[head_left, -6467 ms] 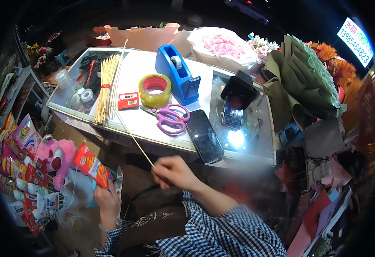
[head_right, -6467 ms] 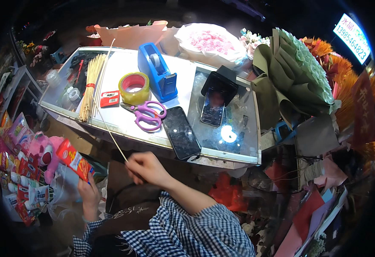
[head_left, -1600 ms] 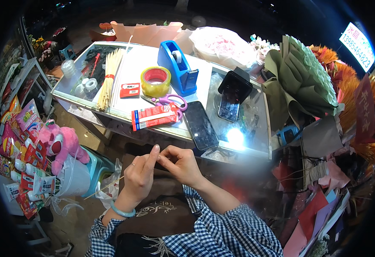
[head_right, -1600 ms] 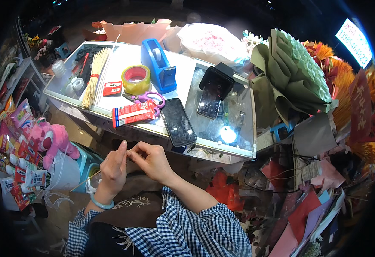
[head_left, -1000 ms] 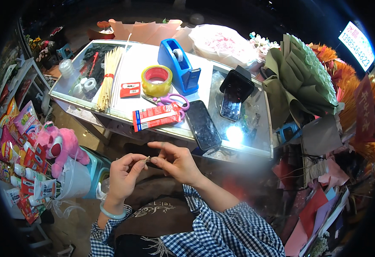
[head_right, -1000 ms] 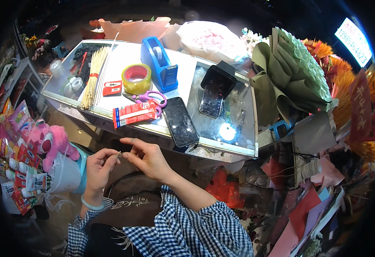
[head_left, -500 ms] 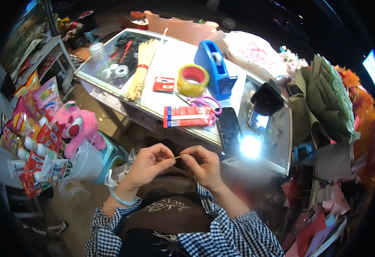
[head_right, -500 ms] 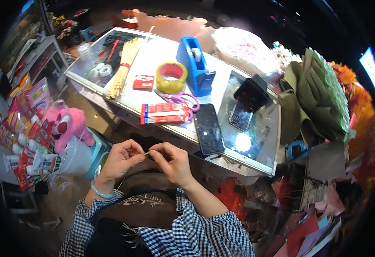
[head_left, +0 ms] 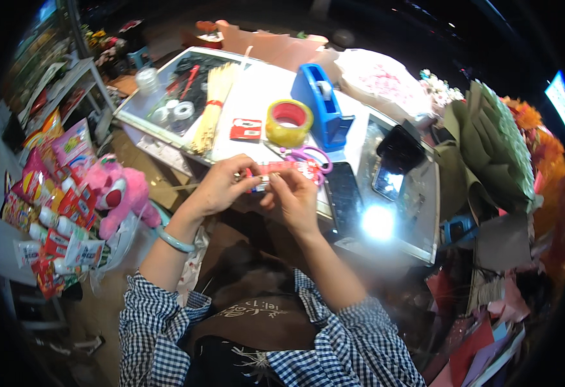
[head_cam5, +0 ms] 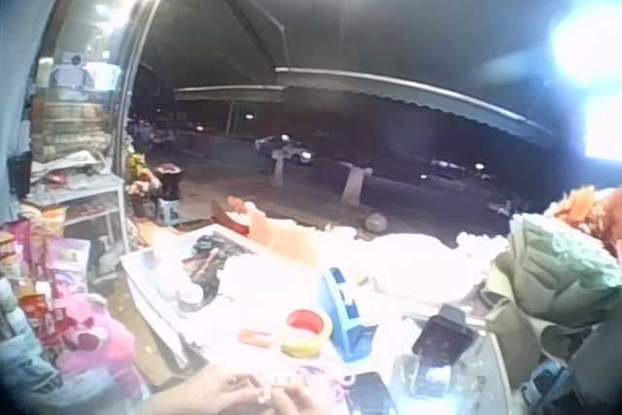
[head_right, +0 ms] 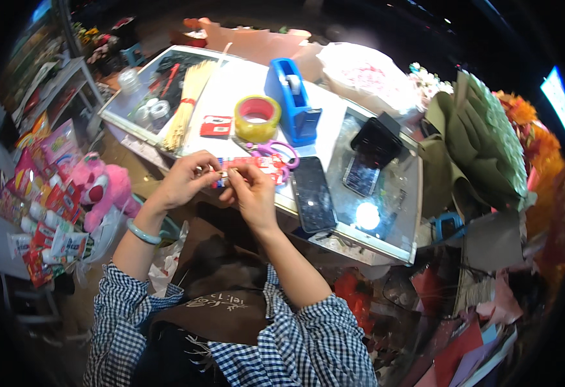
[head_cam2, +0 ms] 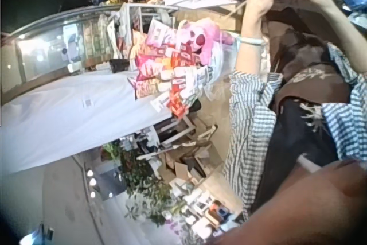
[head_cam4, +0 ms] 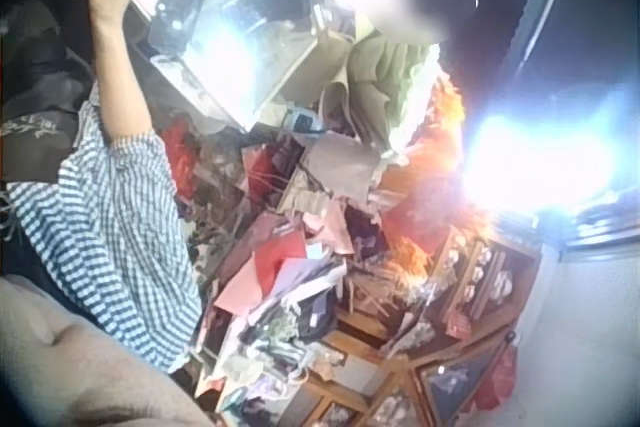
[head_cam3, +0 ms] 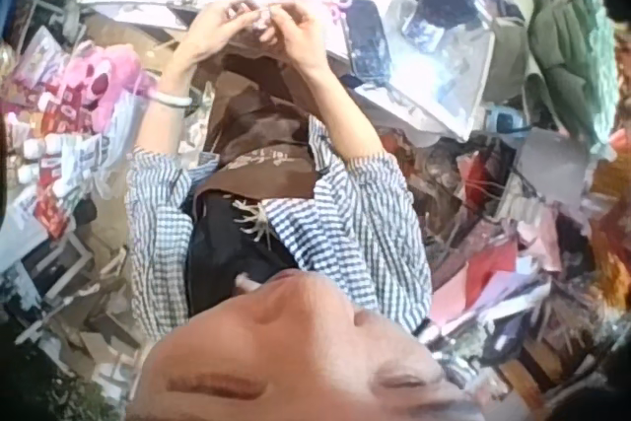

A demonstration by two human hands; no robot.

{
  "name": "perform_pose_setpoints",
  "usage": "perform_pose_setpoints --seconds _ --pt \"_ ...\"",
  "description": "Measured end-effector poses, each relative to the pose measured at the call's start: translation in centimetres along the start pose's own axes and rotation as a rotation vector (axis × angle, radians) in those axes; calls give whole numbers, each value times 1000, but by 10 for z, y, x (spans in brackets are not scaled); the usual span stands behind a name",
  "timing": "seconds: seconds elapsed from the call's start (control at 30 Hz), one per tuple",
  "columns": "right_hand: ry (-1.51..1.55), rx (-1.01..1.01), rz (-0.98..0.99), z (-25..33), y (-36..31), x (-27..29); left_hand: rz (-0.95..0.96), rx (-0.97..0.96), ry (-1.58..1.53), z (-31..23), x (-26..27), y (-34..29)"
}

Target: The person assembles a snack bouquet by inserting wooden skewers into small snack packets and arranging them into a floral-style bouquet. They use scissors to trim skewers and tape to secure items, then place the assembled bouquet into a bucket.

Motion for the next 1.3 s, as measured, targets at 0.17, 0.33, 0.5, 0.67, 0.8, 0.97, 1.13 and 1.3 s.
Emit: perform_pose_setpoints --seconds 0.17,0.33,0.5,0.67,0.8,0.97,1.13,1.3 --pt "-9 51 -109 0 9 16 47 -107 21 9 -4 23" --pt "-17 4 -122 -2 -2 29 150 -84 329 15 -10 24" --pt "-109 -77 -54 -12 -1 28 37 -83 499 6 -29 10" --pt "-310 -98 -32 -10 2 25 -151 8 361 2 -46 -4" --pt "-395 -93 -10 -3 4 22 -264 117 9 12 -58 -19" --pt "-491 -145 49 1 5 19 -226 320 -708 39 -68 -31" --pt "-519 -172 103 -2 5 19 -65 362 -1025 49 -82 -35" --pt "-605 -115 139 -7 10 23 -103 410 -1148 53 -86 -34"
Point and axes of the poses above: each hand's wrist, its own y-axis towards the middle knuckle, its own x-axis out of the back of the hand, z = x × y, the point moved 3 cm from there along y, towards the middle knuckle, and after that the axes turned 3 degrees about -x, right-handed, at the moved point
